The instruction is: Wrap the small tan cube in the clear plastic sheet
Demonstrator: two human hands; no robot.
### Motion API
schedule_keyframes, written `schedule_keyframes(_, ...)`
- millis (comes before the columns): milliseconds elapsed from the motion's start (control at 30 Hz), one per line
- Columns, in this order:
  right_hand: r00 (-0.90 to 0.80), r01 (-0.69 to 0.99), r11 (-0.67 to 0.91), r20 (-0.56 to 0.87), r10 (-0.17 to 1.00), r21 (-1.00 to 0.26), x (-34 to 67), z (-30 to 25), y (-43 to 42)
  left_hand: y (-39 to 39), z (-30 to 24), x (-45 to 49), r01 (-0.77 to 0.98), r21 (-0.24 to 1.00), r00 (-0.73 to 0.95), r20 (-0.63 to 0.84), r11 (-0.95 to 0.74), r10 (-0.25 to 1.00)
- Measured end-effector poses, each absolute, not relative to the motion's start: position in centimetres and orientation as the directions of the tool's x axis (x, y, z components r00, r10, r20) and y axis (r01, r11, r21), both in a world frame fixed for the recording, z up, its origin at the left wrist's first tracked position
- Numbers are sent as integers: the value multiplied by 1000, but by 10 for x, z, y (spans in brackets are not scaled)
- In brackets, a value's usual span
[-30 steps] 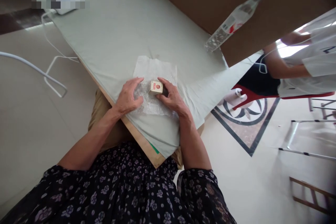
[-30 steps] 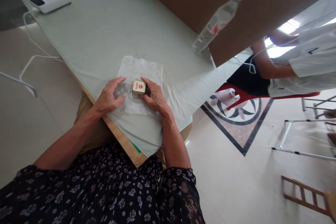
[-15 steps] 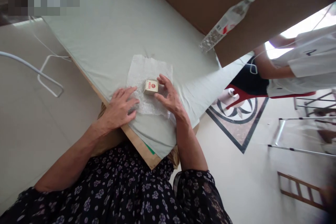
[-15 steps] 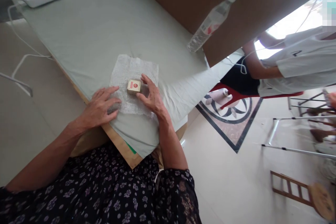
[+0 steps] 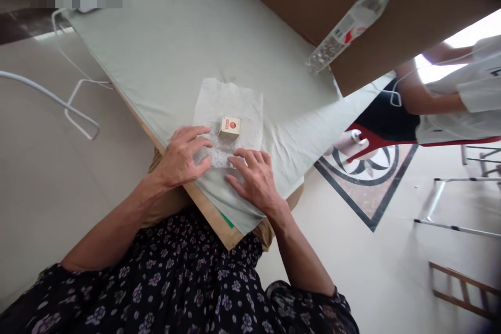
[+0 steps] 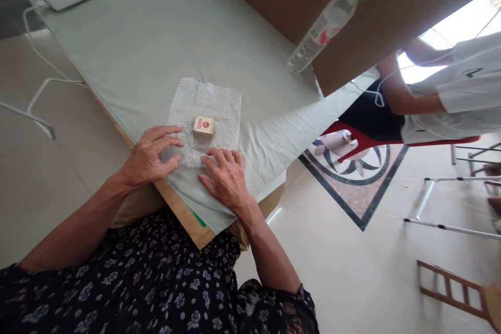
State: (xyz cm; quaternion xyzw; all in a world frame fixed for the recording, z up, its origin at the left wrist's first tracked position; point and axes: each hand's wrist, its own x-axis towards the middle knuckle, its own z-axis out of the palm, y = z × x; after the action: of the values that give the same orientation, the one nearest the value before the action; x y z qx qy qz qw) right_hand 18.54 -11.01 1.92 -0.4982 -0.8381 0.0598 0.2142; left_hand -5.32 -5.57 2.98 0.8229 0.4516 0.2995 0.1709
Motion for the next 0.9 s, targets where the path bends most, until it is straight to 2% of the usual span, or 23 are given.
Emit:
schedule_keyframes(100,-391,842,479,330,859,-248,184,14,-104,-61,30,-51,638,523,483,298,-564,823)
schedule_keyframes(200,-353,850,470,403,844,-240,182,18,-94,-62,31,-45,639,487,542,263,-595,798)
schedule_keyframes(367,-273,850,432,448,851,-303,182,37,-72,-47,36,-29,675,518,427,306,-526,851)
schedule_keyframes(500,-202,790,393,406,891,-471,190,42,-45,-26,41,-17,603,669,329,287,-434,900)
schedule_keyframes(700,-154,490,272,225,962,-828,195,30,-4,1,39,-7,440,871,216,132,-217,967)
schedule_keyframes(800,-99,421,194,167,981,-886,191,21,2,7,32,-4,389,906,172,107,-167,979)
schedule_keyframes(900,-40,435,174,174,984,-883,186,18,-1,8,28,-2,351,922,158,111,-161,981)
